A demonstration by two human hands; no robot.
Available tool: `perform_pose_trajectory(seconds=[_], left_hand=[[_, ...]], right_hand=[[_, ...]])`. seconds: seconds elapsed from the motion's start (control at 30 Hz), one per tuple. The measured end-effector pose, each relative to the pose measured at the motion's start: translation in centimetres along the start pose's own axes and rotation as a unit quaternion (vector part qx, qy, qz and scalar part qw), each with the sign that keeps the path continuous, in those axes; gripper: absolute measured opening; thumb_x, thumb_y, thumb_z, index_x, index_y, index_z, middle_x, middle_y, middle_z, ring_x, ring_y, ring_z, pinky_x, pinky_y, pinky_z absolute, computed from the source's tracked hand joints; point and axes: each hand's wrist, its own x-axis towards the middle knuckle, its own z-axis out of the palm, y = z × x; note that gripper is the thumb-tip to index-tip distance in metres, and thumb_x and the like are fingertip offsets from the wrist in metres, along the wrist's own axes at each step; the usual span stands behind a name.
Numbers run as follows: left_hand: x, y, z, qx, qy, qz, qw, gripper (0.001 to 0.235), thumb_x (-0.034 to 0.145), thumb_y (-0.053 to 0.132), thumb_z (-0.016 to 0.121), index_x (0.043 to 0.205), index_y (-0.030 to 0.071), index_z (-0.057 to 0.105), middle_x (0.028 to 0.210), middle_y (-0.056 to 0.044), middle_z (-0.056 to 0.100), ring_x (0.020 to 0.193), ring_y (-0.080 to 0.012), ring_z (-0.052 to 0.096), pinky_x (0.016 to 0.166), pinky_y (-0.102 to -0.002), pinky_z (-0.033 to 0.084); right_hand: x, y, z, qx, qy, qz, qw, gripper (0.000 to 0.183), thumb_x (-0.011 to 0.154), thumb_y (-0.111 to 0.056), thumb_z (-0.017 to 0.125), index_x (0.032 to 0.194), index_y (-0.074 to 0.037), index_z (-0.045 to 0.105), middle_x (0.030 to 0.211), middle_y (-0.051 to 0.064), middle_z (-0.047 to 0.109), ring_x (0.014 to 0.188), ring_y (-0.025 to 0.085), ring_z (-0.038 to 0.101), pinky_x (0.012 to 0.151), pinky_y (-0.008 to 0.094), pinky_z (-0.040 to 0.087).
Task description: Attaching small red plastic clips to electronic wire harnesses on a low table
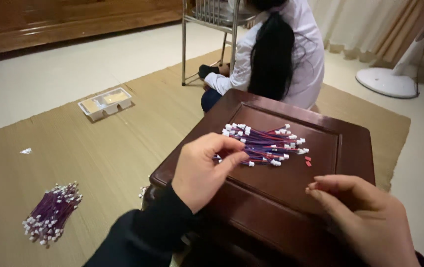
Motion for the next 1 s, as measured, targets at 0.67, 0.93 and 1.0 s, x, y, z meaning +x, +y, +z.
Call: perform_pose_trajectory(seconds=[0.67,0.93,1.0], left_hand=[[-3.6,-0.7,6.3,-0.488,-0.033,-0.338,0.804,0.031,0.084,-0.004,0.066,0.115,-0.006,0.061,0.090,-0.013,0.066,0.080,-0.0162,0.063,0.076,-0.025,0.051],[-3.7,-0.6,5.8,-0.471,-0.079,-0.310,0.822,0.028,0.085,0.000,0.067,0.112,-0.003,0.062,0.082,-0.007,0.063,0.075,-0.0111,0.058,0.073,-0.022,0.048],[-3.8,-0.8,5.9,-0.461,-0.072,-0.303,0.831,0.027,0.085,-0.002,0.066,0.112,-0.004,0.062,0.081,-0.007,0.062,0.074,-0.0116,0.058,0.073,-0.022,0.049]], right_hand=[[-1.0,-1.7,1.8,0.012,-0.031,-0.245,0.969,0.014,0.074,-0.005,0.074,0.088,-0.006,0.074,0.085,-0.001,0.071,0.062,0.008,0.059,0.054,0.020,0.047],[-1.1,-1.5,1.9,0.046,-0.040,-0.242,0.968,0.013,0.073,-0.006,0.076,0.085,-0.004,0.076,0.083,-0.001,0.074,0.065,0.008,0.066,0.060,0.019,0.052],[-1.0,-1.6,1.9,0.058,-0.061,-0.221,0.972,0.013,0.073,-0.007,0.077,0.085,-0.004,0.077,0.080,-0.001,0.075,0.064,0.007,0.065,0.059,0.019,0.053]])
